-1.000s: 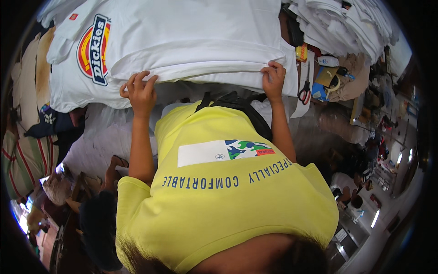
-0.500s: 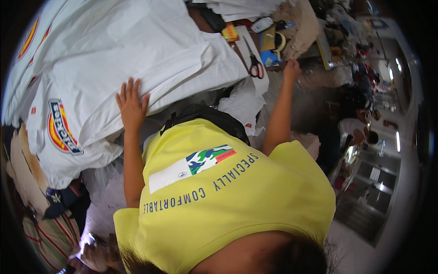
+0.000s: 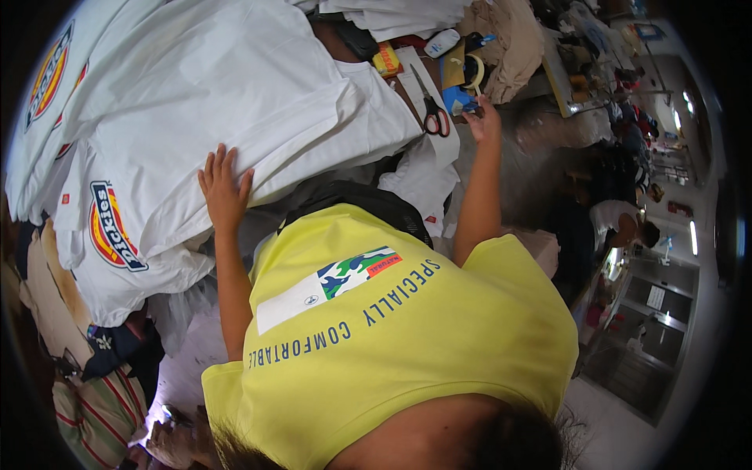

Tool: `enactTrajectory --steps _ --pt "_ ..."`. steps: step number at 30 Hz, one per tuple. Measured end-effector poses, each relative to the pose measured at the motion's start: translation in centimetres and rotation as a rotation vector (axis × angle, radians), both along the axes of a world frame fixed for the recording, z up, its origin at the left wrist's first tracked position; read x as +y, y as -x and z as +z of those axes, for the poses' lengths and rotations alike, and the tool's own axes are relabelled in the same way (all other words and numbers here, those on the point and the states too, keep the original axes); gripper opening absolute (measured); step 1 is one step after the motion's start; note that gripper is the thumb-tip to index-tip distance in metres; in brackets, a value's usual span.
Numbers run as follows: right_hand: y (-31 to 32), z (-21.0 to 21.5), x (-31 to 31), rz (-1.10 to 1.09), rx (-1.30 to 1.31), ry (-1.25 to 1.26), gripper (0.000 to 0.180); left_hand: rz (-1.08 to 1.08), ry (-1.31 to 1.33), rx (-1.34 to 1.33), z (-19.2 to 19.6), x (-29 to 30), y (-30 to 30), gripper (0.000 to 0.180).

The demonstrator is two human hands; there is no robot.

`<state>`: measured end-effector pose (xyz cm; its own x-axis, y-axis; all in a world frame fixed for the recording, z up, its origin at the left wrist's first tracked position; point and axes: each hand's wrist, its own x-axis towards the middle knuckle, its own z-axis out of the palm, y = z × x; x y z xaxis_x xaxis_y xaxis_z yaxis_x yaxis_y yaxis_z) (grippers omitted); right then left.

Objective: The person picks up white t-shirts from a stack, smooths them out by hand to check for defects or labels, and then folds them and places them onto a separate stack.

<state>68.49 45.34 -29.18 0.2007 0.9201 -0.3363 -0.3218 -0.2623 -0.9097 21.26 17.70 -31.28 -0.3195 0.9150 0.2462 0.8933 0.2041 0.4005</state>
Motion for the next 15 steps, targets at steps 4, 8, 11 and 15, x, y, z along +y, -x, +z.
enactTrajectory --steps 4,8,11,15 --pt "1.4 -1.5 -1.7 -0.145 -0.018 -0.119 0.028 0.002 -0.015 0.016 0.1 -0.1 0.1 0.049" --pt "2.0 -3.5 -1.9 -0.204 -0.323 -0.189 0.019 0.004 -0.051 -0.023 0.3 0.0 0.0 0.057" --pt "1.1 -3.9 -1.5 -0.217 -0.813 -0.163 0.017 0.018 -0.073 -0.078 0.4 0.1 0.0 0.06" --pt "1.3 -3.8 -2.4 -0.226 -1.223 -0.262 0.017 0.026 -0.092 -0.097 0.3 0.0 0.1 0.06"
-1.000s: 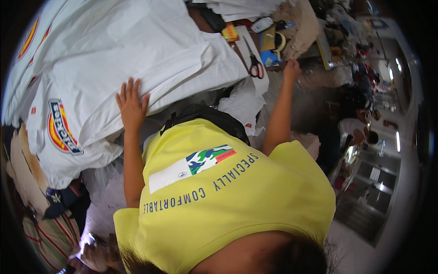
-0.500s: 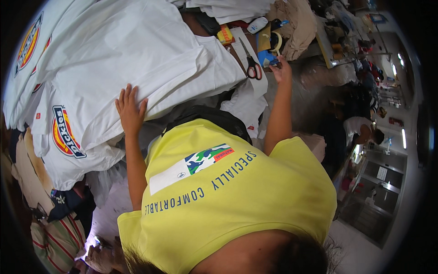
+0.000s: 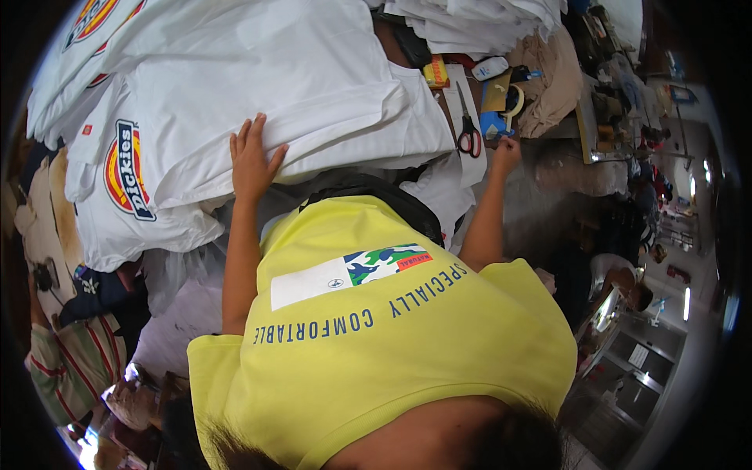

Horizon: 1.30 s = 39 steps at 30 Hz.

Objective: The person picks up white t-shirts from a stack, smooths them out by hand to check for defects or labels, and then folds them and places them onto a separate stack.

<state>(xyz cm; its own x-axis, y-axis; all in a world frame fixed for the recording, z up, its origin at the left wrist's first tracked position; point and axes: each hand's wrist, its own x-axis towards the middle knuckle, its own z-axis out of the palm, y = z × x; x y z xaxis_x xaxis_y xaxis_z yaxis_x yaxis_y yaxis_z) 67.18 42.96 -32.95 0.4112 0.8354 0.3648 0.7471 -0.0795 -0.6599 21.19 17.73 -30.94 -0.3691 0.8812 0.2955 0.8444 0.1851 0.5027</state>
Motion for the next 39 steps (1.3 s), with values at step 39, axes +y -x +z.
enactTrajectory --steps 39 --pt "40.9 5.6 -9.6 1.294 -0.737 0.63 0.062 0.006 -0.073 0.158 -0.7 -1.5 0.2 0.026"
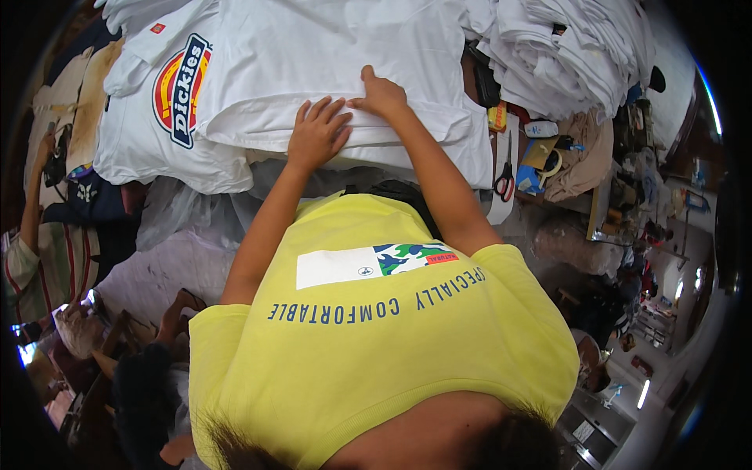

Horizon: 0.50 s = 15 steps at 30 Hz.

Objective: The person picks up white t-shirts from a stack, smooths them out by hand to check for defects or labels, and then folds them and places them onto a separate stack.

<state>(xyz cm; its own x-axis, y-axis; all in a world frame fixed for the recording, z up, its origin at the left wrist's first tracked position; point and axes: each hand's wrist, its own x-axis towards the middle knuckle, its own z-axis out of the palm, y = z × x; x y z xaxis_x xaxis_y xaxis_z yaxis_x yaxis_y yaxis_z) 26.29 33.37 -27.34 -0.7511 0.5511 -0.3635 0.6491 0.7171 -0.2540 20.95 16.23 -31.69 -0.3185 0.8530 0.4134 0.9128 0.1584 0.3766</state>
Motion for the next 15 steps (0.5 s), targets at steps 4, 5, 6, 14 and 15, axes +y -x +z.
enactTrajectory --steps 4,5,6,14,15 --pt "-1.3 -2.2 2.4 -0.027 0.112 0.233 0.067 -0.004 -0.003 -0.007 0.0 0.3 -0.1 0.025" --pt "-1.2 -2.1 1.7 -0.063 0.101 0.226 0.067 -0.002 -0.002 -0.008 -0.1 0.2 -0.1 0.025" --pt "-1.0 -1.9 1.2 -0.1 0.09 0.218 0.067 0.0 -0.001 -0.006 -0.2 0.1 -0.1 0.025" --pt "-0.8 -2.1 0.7 -0.196 0.056 0.205 0.071 -0.003 0.002 -0.012 -0.1 0.1 0.0 0.024" --pt "-0.6 -1.8 0.4 -0.207 0.03 0.18 0.072 -0.003 -0.005 -0.011 -0.2 0.1 0.0 0.024"
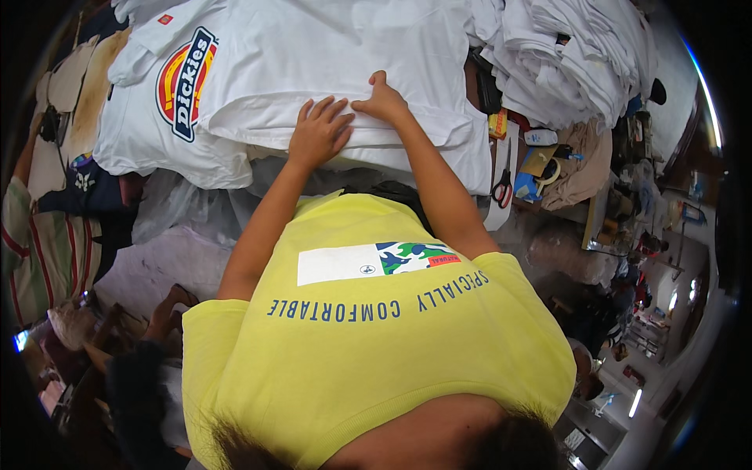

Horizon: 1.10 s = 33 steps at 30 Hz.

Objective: The person picks up white t-shirts from a stack, smooths them out by hand to check for defects or labels, and then folds them and places them onto a separate stack.

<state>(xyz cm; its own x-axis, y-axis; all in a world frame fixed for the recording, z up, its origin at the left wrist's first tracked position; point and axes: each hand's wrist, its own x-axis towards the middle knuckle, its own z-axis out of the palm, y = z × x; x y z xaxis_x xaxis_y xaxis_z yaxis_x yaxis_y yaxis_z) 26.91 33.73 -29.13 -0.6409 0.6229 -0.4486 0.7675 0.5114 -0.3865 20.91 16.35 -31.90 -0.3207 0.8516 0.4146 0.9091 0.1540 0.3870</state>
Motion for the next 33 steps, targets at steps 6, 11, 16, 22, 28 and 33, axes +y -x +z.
enactTrajectory --steps 6,11,16,22,28,33 --pt "-0.2 0.0 0.5 -0.004 -0.008 0.081 0.069 -0.01 -0.03 0.009 0.0 0.0 0.1 0.023" --pt "0.0 0.9 -0.7 0.001 -0.03 -0.012 0.065 -0.001 -0.03 0.026 -0.1 -0.1 0.0 0.023" --pt "-2.1 -0.5 0.1 0.305 0.378 -0.176 0.028 0.017 -0.066 0.008 0.0 0.0 0.0 0.022" --pt "-1.9 -0.4 -0.7 0.575 0.619 -0.391 0.011 0.018 -0.091 0.01 0.2 0.0 -0.1 0.022" --pt "-1.6 -1.2 -0.2 0.547 0.64 -0.323 0.008 0.019 -0.078 -0.021 0.1 0.0 0.0 0.021" --pt "-3.5 -2.6 1.2 0.426 0.839 -0.136 0.006 0.023 -0.081 -0.034 0.0 0.0 0.0 0.021"
